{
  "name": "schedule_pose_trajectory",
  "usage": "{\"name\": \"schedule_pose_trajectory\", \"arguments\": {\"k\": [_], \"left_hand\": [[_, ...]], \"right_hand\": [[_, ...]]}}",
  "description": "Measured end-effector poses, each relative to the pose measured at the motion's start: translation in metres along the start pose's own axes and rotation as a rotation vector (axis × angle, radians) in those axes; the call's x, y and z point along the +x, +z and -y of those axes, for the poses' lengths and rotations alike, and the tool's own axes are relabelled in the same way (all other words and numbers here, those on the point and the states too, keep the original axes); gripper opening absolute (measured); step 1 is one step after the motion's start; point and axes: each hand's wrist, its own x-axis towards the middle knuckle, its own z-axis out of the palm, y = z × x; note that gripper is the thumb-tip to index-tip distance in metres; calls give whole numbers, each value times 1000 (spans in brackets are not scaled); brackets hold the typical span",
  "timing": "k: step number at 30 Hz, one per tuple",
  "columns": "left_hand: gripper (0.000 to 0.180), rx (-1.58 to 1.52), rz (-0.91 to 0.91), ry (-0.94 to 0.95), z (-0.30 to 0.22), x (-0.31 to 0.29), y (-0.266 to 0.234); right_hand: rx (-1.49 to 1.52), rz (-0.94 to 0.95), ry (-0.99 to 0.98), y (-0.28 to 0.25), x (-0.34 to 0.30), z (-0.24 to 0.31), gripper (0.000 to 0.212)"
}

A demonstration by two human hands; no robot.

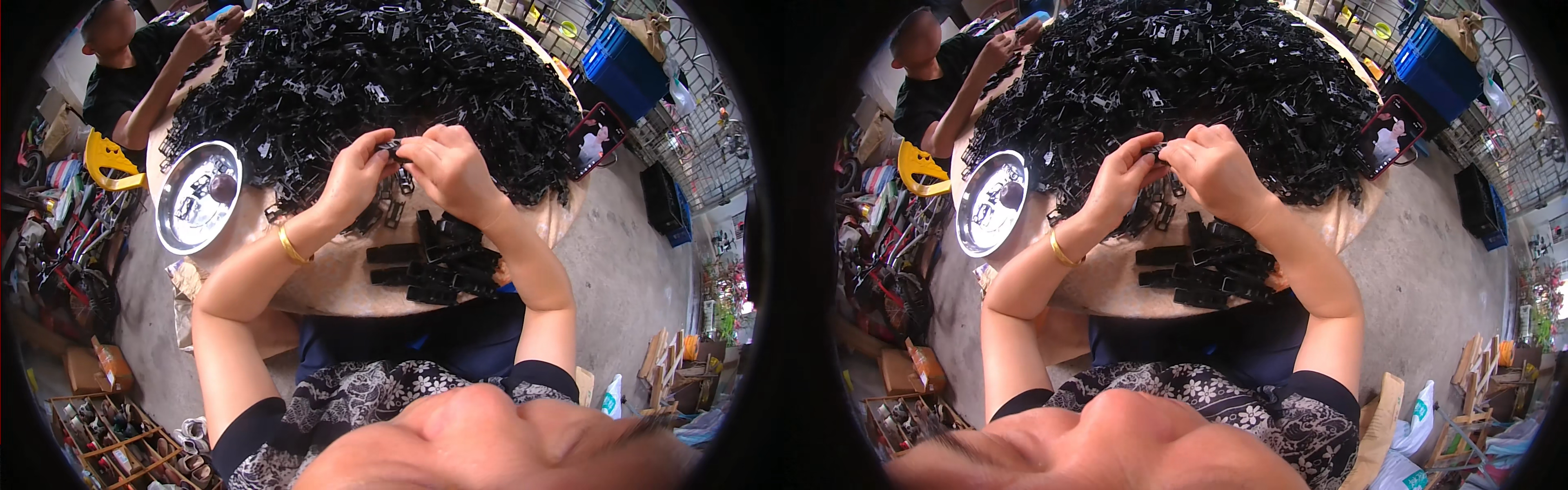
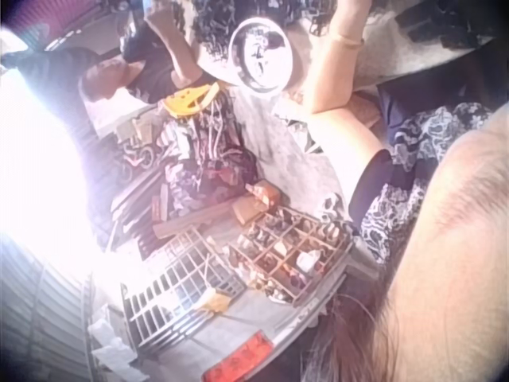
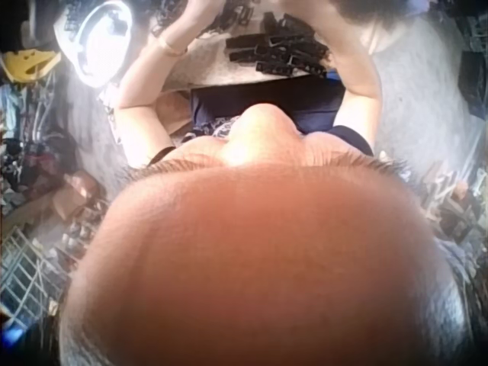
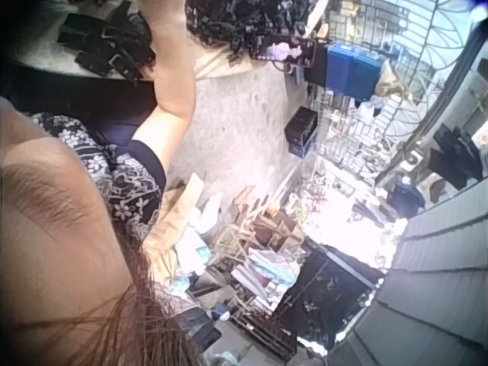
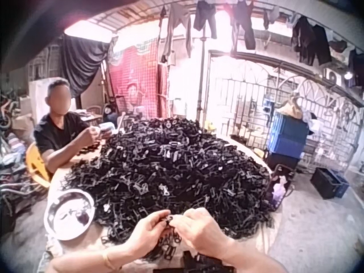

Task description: The person assembles small black plastic components by hand, fitting the pieces together and placing the assembled units on the table.

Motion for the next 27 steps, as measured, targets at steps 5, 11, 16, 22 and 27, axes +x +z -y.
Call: {"name": "schedule_pose_trajectory", "arguments": {"k": [5,11,16,22,27], "left_hand": [[35,206,-21,81,-4,1,-3],[38,88,0,60,-10,-2,-1],[38,-83,23,19,-13,-2,-1],[40,-126,157,142,-25,-2,-8],[43,-225,271,92,-25,-1,-10]], "right_hand": [[53,-45,78,1,0,2,30],[103,-131,22,15,-2,-1,35],[165,-158,93,13,-2,-1,35],[1122,136,841,-3,-1,-12,30],[1186,61,816,-7,-3,-12,29]]}}
